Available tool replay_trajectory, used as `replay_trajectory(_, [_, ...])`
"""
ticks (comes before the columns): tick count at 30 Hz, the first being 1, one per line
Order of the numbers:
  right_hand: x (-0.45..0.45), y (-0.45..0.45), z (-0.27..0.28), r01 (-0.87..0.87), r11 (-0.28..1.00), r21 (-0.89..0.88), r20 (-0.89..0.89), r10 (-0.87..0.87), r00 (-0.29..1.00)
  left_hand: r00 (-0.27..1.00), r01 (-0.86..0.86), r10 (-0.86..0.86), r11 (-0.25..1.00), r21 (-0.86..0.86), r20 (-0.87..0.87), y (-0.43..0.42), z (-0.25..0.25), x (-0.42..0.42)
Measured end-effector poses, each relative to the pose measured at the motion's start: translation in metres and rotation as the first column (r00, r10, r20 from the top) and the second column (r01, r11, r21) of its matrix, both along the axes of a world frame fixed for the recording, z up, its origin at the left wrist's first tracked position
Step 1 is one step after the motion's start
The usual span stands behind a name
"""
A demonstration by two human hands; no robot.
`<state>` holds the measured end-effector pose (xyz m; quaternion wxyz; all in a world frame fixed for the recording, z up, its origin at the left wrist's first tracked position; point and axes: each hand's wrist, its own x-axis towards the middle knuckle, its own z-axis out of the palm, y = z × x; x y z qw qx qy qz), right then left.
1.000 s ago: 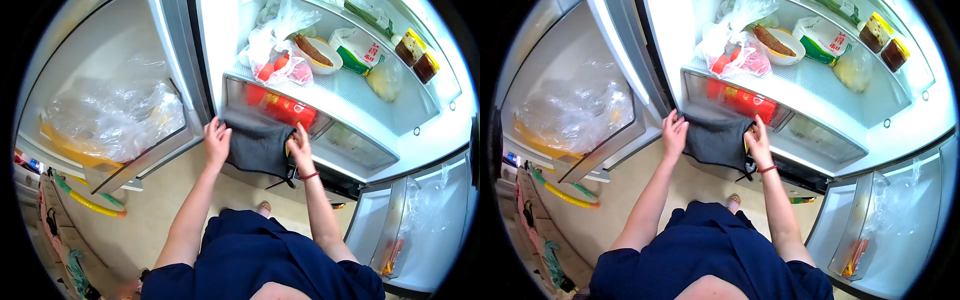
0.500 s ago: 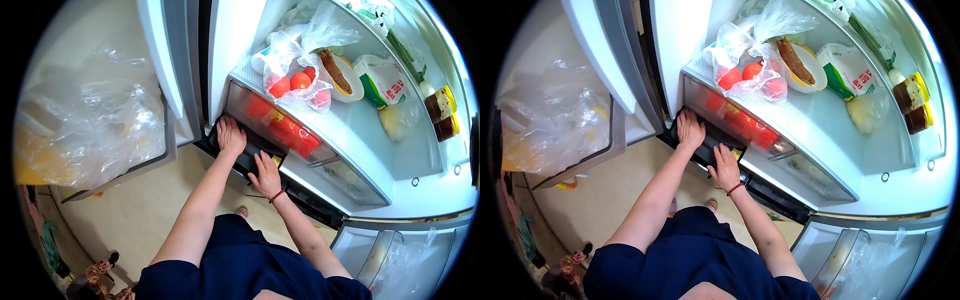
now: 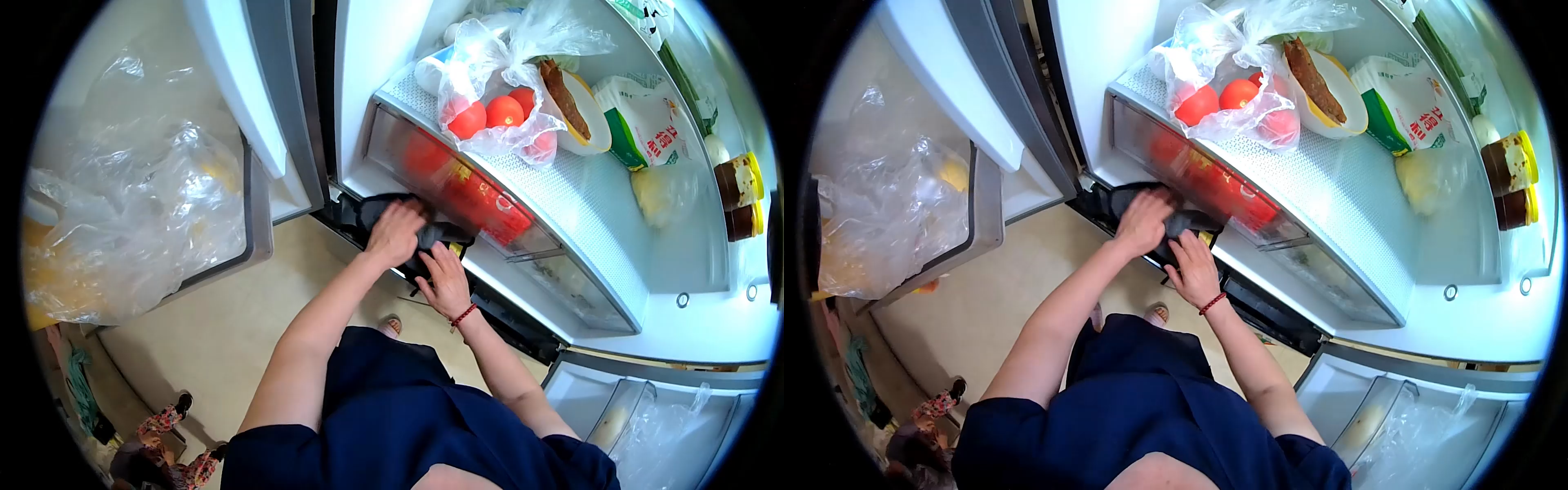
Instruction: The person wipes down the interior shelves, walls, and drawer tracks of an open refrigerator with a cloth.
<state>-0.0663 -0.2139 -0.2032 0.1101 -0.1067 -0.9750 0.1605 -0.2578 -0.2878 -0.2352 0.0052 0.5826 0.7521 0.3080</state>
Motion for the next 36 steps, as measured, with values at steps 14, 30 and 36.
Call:
replay_trajectory(14, [0.014, -0.003, 0.007, 0.197, 0.980, 0.010, -0.066, -0.196, 0.978, 0.913, -0.403, 0.401, 0.915, -0.013, -0.076, 0.031, 0.000, 0.012])
replay_trajectory(30, [0.139, 0.015, -0.014, 0.539, 0.829, 0.151, -0.102, -0.529, 0.843, 0.994, -0.034, 0.027, 0.998, -0.061, -0.102, 0.065, 0.004, 0.141])
replay_trajectory(36, [0.175, 0.020, -0.017, 0.700, 0.688, 0.193, -0.211, -0.668, 0.714, 0.976, 0.210, -0.208, 0.977, 0.027, -0.071, 0.091, 0.002, 0.195])
